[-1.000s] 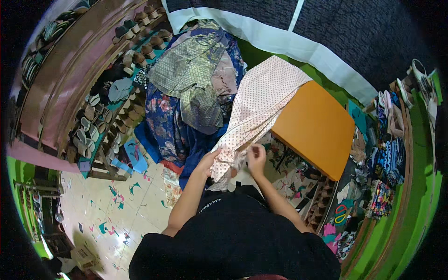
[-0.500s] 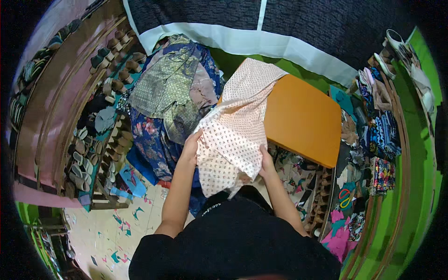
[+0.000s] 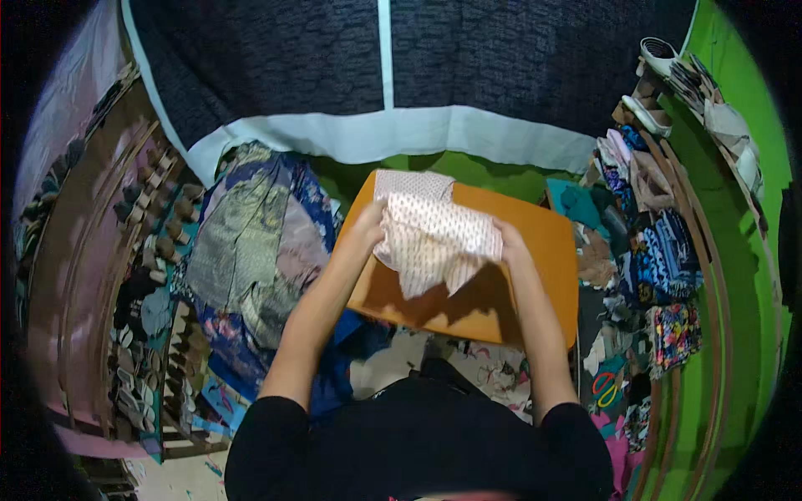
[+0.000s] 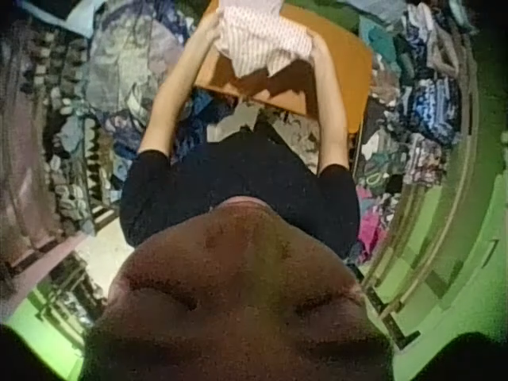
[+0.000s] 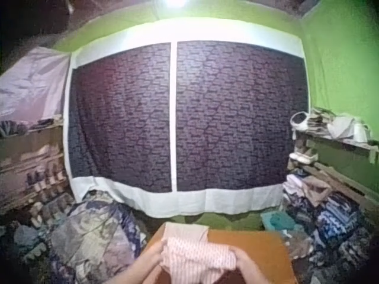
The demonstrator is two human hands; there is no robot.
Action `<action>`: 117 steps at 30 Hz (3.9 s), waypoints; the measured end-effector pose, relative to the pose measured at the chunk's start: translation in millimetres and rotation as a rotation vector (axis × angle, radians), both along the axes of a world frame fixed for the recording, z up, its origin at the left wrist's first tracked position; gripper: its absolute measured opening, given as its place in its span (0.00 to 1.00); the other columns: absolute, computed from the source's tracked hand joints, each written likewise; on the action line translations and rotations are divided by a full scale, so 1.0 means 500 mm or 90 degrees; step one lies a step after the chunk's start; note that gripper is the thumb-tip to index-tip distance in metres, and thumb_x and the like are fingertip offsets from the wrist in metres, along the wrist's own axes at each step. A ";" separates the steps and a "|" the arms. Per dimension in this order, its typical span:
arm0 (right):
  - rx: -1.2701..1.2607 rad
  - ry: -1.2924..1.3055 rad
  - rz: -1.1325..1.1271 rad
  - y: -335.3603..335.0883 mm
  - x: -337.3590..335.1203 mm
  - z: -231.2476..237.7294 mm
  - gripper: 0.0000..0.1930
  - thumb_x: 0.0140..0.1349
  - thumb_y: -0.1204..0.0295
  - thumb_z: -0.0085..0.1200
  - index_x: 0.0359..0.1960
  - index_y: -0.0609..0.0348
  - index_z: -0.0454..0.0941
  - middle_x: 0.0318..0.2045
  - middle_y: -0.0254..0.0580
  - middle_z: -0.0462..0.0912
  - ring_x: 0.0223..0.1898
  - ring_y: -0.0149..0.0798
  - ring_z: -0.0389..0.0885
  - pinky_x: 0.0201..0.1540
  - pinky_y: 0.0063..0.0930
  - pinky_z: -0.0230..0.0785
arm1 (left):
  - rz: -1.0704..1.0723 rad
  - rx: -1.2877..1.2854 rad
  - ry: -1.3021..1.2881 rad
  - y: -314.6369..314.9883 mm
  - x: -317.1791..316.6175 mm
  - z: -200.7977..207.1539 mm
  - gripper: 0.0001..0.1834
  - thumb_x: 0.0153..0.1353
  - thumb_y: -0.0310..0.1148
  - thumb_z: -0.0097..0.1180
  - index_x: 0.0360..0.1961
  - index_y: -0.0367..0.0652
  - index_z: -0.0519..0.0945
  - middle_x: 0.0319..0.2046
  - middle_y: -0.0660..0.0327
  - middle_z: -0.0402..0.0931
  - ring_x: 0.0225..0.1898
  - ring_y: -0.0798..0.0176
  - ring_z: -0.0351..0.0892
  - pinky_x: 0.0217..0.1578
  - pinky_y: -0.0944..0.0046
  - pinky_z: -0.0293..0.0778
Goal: Folding various pieces of patterned and colored fabric on a small table.
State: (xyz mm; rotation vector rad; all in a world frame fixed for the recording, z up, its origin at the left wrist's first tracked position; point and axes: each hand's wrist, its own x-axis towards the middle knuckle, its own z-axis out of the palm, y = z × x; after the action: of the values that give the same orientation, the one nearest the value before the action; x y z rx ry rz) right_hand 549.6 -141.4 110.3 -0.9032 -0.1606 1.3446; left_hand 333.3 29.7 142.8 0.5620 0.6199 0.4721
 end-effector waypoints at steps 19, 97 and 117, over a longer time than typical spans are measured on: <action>0.091 -0.583 -0.173 0.294 0.423 0.525 0.15 0.55 0.70 0.44 0.41 0.70 0.67 0.35 0.44 0.74 0.33 0.34 0.74 0.35 0.26 0.67 | 0.132 0.216 -0.250 0.153 0.334 0.409 0.17 0.61 0.34 0.29 0.43 0.33 0.63 0.39 0.50 0.69 0.39 0.56 0.72 0.37 0.59 0.71; -0.252 -0.660 -0.312 -0.857 -0.647 -0.169 0.22 0.49 0.77 0.46 0.49 0.67 0.61 0.47 0.52 0.65 0.50 0.41 0.63 0.50 0.27 0.55 | -0.007 0.610 0.549 -0.859 -0.638 -0.308 0.18 0.51 0.35 0.45 0.36 0.29 0.69 0.31 0.42 0.72 0.35 0.47 0.72 0.36 0.59 0.66; -0.039 -0.519 0.234 -1.129 -0.654 0.061 0.33 0.36 0.83 0.32 0.52 0.59 0.62 0.44 0.40 0.72 0.18 0.16 0.58 0.20 0.13 0.54 | -0.051 0.436 0.248 -1.033 -0.782 0.035 0.21 0.46 0.20 0.45 0.46 0.38 0.68 0.38 0.63 0.69 0.27 0.79 0.63 0.27 0.80 0.59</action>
State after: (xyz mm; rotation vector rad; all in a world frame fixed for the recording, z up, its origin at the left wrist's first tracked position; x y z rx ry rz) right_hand 222.6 -706.0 140.7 -1.4886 -0.9536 1.2399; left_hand -57.9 -486.8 160.2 1.3468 0.8009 0.5003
